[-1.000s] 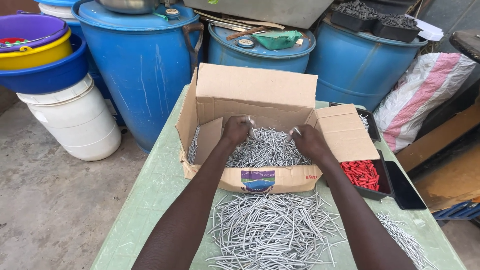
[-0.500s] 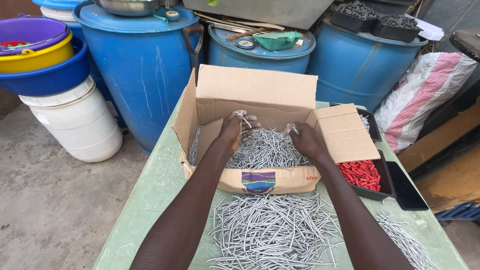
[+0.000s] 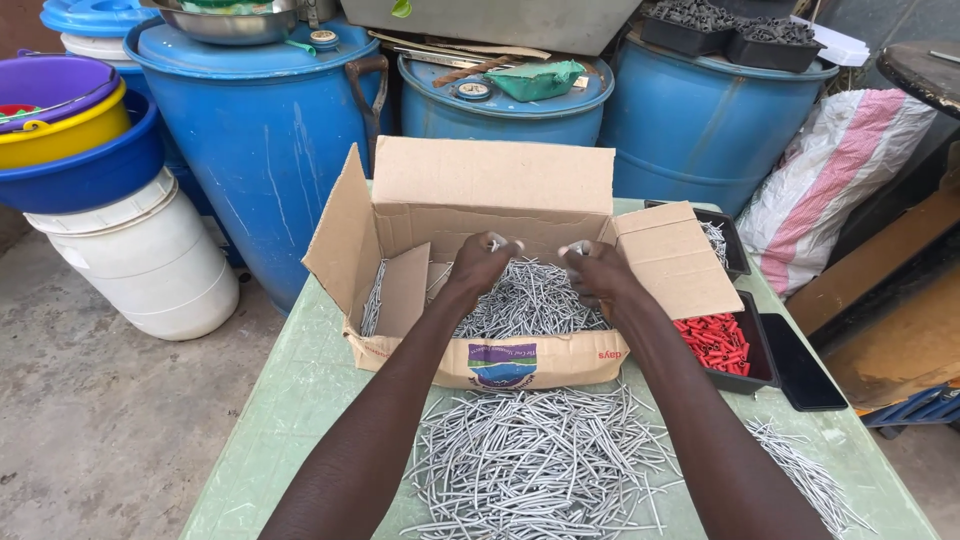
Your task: The person is sorting metal pins from a pile on a table and placing them into a cardboard box.
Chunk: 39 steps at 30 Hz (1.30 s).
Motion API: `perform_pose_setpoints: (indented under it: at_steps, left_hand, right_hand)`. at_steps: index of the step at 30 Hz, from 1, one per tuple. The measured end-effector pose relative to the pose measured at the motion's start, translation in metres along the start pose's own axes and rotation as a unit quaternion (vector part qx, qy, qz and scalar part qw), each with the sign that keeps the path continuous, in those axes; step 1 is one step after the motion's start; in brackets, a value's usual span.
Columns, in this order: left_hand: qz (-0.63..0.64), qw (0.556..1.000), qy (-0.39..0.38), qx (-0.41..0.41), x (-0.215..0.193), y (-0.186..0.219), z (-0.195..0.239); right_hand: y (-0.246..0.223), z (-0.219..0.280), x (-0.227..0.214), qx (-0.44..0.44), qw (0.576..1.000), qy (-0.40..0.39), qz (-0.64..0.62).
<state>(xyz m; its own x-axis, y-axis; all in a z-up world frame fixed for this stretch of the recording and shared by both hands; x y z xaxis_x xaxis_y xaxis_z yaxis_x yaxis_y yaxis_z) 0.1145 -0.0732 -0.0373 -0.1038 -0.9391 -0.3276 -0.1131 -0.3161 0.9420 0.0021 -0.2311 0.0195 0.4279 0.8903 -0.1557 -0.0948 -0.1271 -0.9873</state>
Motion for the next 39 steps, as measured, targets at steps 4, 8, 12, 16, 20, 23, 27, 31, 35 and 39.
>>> perform_pose_setpoints:
  at_steps: [4,8,12,16,20,23,27,31,35,39]
  left_hand:
    - [-0.104,0.988,-0.003,0.115,0.025,0.013,-0.004]
    - [-0.1,0.992,-0.013,0.082,0.033,0.015,0.003]
    - [0.018,1.0,0.002,0.017,0.027,0.012,-0.003]
    - [0.148,0.988,0.01,-0.033,-0.005,0.031,0.025]
    - [0.279,0.959,-0.013,-0.048,-0.001,0.045,0.038]
    - [0.292,0.955,-0.014,-0.051,0.004,0.062,0.051]
    - [0.304,0.95,0.006,-0.065,0.015,0.067,0.049]
    - [0.207,0.977,0.048,-0.011,-0.006,0.097,0.087]
    - [0.093,0.979,0.143,0.115,-0.04,0.143,0.146]
    - [0.228,0.924,0.177,0.25,-0.071,0.187,0.205]
  right_hand:
    - [0.006,-0.021,-0.007,-0.122,0.921,0.094,0.357]
    - [-0.001,-0.015,0.007,-0.11,0.912,0.074,0.387]
    - [0.003,-0.025,-0.008,-0.095,0.963,0.114,0.225]
    - [-0.036,0.015,-0.002,-0.069,0.994,0.086,0.008]
    - [-0.015,0.02,0.002,0.038,0.993,0.056,-0.1]
    - [-0.016,0.034,0.019,0.043,0.996,0.034,-0.069]
    - [-0.012,0.041,0.031,0.056,0.989,0.043,-0.126]
    - [-0.007,0.058,0.042,0.104,0.973,0.038,-0.204]
    - [-0.007,0.075,0.044,0.1,0.973,0.044,-0.204]
    - [-0.006,0.094,0.045,0.091,0.973,0.051,-0.204]
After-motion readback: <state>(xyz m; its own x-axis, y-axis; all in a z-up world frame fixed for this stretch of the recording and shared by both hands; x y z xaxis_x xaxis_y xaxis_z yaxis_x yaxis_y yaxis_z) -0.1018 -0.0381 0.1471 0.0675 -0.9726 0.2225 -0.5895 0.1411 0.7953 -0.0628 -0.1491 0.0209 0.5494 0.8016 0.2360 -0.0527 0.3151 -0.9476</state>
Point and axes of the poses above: each hand's wrist, its own z-axis away from the middle knuckle, its own x-axis out of the palm, y = z × x, the point moved 8 cm from there along -z, towards the middle knuckle, and after that the axes turned 12 degrees about y, right-handed, at the moved point
